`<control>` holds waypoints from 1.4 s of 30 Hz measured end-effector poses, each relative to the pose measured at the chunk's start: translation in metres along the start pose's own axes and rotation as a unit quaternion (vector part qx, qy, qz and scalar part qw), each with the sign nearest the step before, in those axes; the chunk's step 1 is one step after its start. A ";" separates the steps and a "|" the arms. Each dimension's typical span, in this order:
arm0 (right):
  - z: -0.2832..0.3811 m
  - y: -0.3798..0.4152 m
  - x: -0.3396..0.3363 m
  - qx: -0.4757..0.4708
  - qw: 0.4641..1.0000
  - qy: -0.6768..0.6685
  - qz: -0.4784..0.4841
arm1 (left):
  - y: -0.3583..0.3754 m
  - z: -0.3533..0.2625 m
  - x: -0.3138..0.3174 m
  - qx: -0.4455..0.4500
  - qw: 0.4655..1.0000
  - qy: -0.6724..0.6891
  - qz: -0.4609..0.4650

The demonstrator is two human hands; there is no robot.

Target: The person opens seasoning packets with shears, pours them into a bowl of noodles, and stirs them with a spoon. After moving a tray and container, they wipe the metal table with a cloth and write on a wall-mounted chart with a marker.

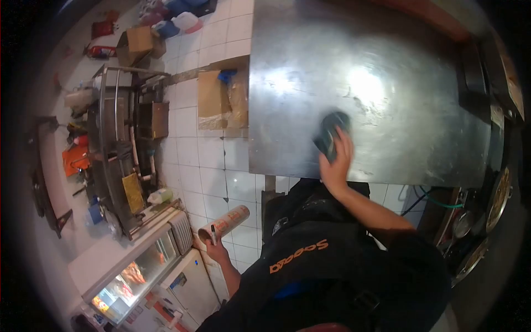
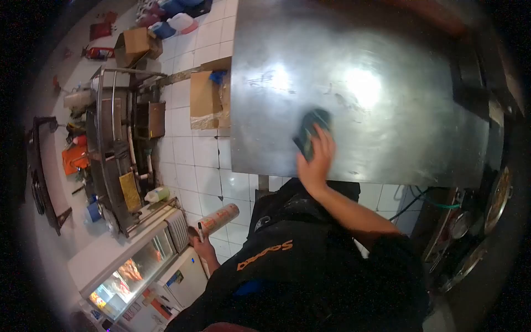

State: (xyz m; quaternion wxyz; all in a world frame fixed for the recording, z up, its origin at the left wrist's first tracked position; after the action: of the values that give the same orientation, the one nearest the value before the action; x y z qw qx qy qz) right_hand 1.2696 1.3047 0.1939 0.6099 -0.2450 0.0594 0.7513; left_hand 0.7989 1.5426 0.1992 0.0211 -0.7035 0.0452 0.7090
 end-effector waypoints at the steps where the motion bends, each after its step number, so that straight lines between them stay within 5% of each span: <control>1: 0.002 0.007 0.010 0.000 1.000 -0.005 0.007 | -0.002 -0.003 0.000 0.001 1.000 0.004 -0.003; 3: 0.016 0.025 0.029 0.011 0.994 0.105 0.032 | 0.000 0.008 -0.007 0.004 1.000 -0.001 -0.001; 5: 0.035 0.003 0.106 -0.023 0.999 -0.036 0.014 | -0.008 0.010 0.002 -0.005 0.999 0.035 0.008; 6: 0.055 -0.010 0.147 -0.030 0.995 -0.052 0.079 | -0.010 0.008 0.003 0.044 0.995 0.074 -0.044; 7: 0.062 -0.016 0.200 -0.038 0.992 -0.118 0.018 | -0.012 0.009 0.002 0.048 0.995 0.072 -0.045; 8: 0.085 -0.030 0.229 -0.066 0.981 -0.164 0.083 | -0.012 0.013 0.003 0.020 0.999 0.034 -0.004; 10: 0.108 -0.052 0.258 0.044 0.953 -0.244 0.172 | -0.024 0.002 0.011 0.007 1.000 0.006 0.030; 11: 0.110 -0.063 0.238 0.050 0.958 -0.236 0.154 | -0.028 -0.001 0.008 0.045 0.999 0.004 -0.012; 13: 0.126 -0.058 0.164 -0.121 0.955 -0.255 0.089 | -0.028 -0.010 0.005 0.112 0.993 0.013 -0.023; 15: 0.095 -0.030 0.087 -0.188 0.956 -0.169 0.147 | -0.039 -0.014 0.004 0.053 0.997 -0.010 0.056; 18: -0.010 0.017 -0.021 -0.190 0.956 -0.047 0.219 | -0.066 0.001 0.031 0.133 0.989 0.055 0.023; 20: -0.056 0.011 -0.105 -0.131 0.981 0.041 0.134 | -0.069 -0.012 0.036 0.136 0.989 0.027 0.045; 21: -0.105 0.013 -0.146 -0.039 0.983 0.158 0.087 | -0.068 -0.014 0.028 0.120 0.991 -0.021 0.055; 22: -0.121 0.005 -0.210 0.074 0.990 0.108 -0.048 | -0.062 -0.028 0.019 0.128 0.990 0.036 0.056; 25: -0.187 -0.007 -0.360 0.072 0.916 0.257 -0.301 | -0.064 -0.046 0.011 0.144 0.988 0.005 0.050; 26: -0.188 -0.019 -0.371 0.071 0.913 0.258 -0.307 | -0.058 -0.055 0.001 0.117 0.991 0.003 0.058; 28: -0.192 -0.020 -0.381 0.300 0.784 0.284 -0.463 | -0.071 -0.046 0.001 0.147 0.988 0.047 0.026; 29: -0.203 -0.030 -0.345 0.264 0.785 0.253 -0.499 | -0.080 -0.045 0.000 0.168 0.982 0.088 -0.005; 30: -0.195 -0.048 -0.287 0.253 0.843 0.036 -0.473 | -0.087 -0.047 -0.009 0.151 0.985 0.082 -0.020; 32: -0.165 -0.056 -0.108 0.146 0.939 0.017 -0.312 | -0.089 -0.064 -0.040 0.107 0.992 0.059 -0.024; 33: -0.109 -0.046 -0.028 0.005 0.991 -0.029 -0.134 | -0.097 -0.065 -0.046 0.125 0.990 0.060 -0.038; 34: -0.030 -0.030 0.005 0.090 0.970 -0.212 0.081 | -0.097 -0.071 -0.060 0.124 0.992 0.019 -0.029; 35: 0.003 0.002 0.067 -0.049 0.975 -0.171 0.137 | -0.095 -0.083 -0.073 0.123 0.992 -0.019 -0.023; 38: 0.035 0.013 0.065 -0.243 0.945 -0.137 0.171 | -0.102 -0.092 -0.090 0.213 0.975 -0.025 -0.062; 40: -0.019 -0.042 -0.001 -0.061 0.969 -0.125 0.206 | -0.101 -0.101 -0.111 0.216 0.969 -0.038 -0.112; 41: -0.062 -0.069 -0.038 -0.112 0.984 -0.133 0.038 | -0.090 -0.103 -0.117 0.209 0.966 -0.051 -0.145; 42: -0.105 -0.099 -0.082 -0.014 0.997 -0.039 0.069 | -0.078 -0.105 -0.126 0.201 0.961 -0.067 -0.179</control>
State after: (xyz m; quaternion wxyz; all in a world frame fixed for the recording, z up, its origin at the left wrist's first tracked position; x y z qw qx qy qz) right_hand 1.4056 1.2158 0.1590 0.5551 -0.2195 0.0412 0.8013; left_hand 0.9116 1.6148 0.3222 0.2912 -0.6324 0.0588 0.7154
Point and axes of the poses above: each hand's wrist, its own y-axis away from the middle knuckle, its own x-axis out of the palm, z = x × y, the point moved 5 cm from there along -y, towards the middle knuckle, and after that the axes turned 9 degrees about -y, right-handed, at the moved point
